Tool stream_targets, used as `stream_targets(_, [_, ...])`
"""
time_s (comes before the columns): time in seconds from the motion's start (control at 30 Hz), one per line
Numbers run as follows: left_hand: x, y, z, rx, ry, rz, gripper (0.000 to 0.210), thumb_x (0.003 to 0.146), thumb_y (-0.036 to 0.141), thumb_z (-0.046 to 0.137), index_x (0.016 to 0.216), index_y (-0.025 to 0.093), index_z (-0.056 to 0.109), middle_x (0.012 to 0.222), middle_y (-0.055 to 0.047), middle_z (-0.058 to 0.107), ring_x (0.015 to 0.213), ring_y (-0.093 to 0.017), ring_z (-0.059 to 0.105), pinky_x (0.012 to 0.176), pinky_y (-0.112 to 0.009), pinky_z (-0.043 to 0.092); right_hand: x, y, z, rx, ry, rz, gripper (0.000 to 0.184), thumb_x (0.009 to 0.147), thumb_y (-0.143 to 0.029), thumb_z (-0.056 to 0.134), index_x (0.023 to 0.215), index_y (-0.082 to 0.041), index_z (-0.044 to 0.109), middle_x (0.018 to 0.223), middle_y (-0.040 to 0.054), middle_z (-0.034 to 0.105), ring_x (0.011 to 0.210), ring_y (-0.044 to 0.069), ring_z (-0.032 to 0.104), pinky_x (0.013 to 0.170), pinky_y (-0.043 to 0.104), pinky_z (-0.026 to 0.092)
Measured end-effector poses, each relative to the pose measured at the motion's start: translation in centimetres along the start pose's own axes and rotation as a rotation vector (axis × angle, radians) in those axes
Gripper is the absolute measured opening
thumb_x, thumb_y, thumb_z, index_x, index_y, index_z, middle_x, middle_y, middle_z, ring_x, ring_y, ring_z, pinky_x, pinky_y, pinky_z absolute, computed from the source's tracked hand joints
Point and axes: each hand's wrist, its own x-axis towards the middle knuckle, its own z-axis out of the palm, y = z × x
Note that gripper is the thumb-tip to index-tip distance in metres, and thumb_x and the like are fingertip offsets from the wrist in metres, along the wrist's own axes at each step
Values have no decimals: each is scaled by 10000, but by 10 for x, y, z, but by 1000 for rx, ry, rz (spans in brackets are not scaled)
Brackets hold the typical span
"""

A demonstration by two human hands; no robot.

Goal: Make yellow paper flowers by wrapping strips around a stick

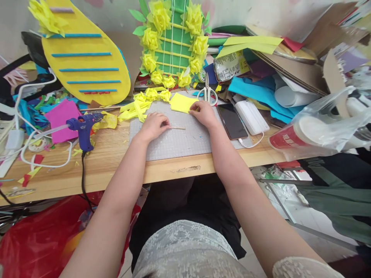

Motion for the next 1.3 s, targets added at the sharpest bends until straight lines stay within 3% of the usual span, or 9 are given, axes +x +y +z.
stream_targets(0.4, [5, -15, -7, 80, 530, -572, 76, 778, 236, 533, 773, 180, 584, 953, -123, 611, 1044, -316, 506, 954, -514, 321, 7, 1, 2, 283, 149, 174, 54, 714, -205, 589, 709, -158, 616, 750, 20, 623, 688, 137, 522, 702, 301, 400])
stream_targets(0.53, [4, -12, -6, 67, 623, -577, 214, 717, 162, 566, 928, 187, 586, 1053, -124, 597, 1091, -335, 484, 964, -540, 321, 9, 1, 1, 447, 223, 174, 109, 712, -255, 602, 721, -151, 634, 737, 18, 625, 680, 127, 525, 708, 298, 410])
stream_targets(0.6, [1, -7, -7, 47, 647, -516, 303, 707, 156, 577, 1008, 195, 568, 1108, -122, 576, 1120, -330, 470, 980, -531, 320, 7, -4, -3, 527, 179, 126, 124, 707, -269, 604, 720, -150, 636, 741, 17, 623, 696, 122, 528, 716, 292, 412])
stream_targets(0.7, [-4, 3, -10, 4, 608, -306, 464, 683, 153, 617, 1127, 235, 509, 1237, -98, 514, 1197, -292, 427, 1023, -471, 315, -1, -18, -10, 556, -60, 2, 146, 686, -291, 624, 705, -148, 650, 733, 12, 624, 707, 116, 526, 722, 285, 405])
stream_targets(0.8, [-6, 12, -8, -14, 405, -102, 539, 679, 178, 646, 1185, 243, 472, 1277, -83, 506, 1226, -282, 412, 1040, -449, 302, -9, -31, -14, 476, -212, -45, 138, 663, -281, 630, 670, -146, 654, 696, 7, 619, 669, 107, 504, 687, 276, 391])
stream_targets(0.97, [1, 11, 2, -63, 200, -96, 335, 758, 168, 561, 1091, 204, 556, 976, -64, 656, 1023, -242, 550, 944, -414, 377, -11, -34, -13, 406, -310, -30, 116, 659, -256, 615, 659, -143, 642, 680, 6, 609, 650, 102, 488, 663, 262, 377])
stream_targets(1.07, [2, 7, 3, -94, 213, -137, 253, 763, 184, 550, 1010, 200, 601, 915, -55, 672, 921, -226, 585, 857, -382, 424, -9, -29, -12, 386, -301, -44, 176, 710, -311, 592, 663, -143, 618, 679, 3, 589, 649, 102, 471, 647, 257, 369])
stream_targets(1.17, [0, 6, 2, -118, 228, -150, 254, 739, 208, 572, 990, 209, 611, 918, -47, 677, 894, -217, 594, 823, -365, 442, -5, -24, -14, 384, -166, -56, 233, 787, -362, 522, 751, -150, 613, 762, 17, 602, 710, 114, 492, 679, 260, 389])
stream_targets(1.3, [-2, 5, 0, -116, 217, -94, 249, 725, 167, 534, 956, 196, 621, 907, -56, 682, 928, -213, 589, 852, -357, 445, -3, -16, -15, 329, -59, -82, 210, 756, -284, 567, 931, -181, 619, 979, 53, 599, 834, 137, 522, 744, 276, 427])
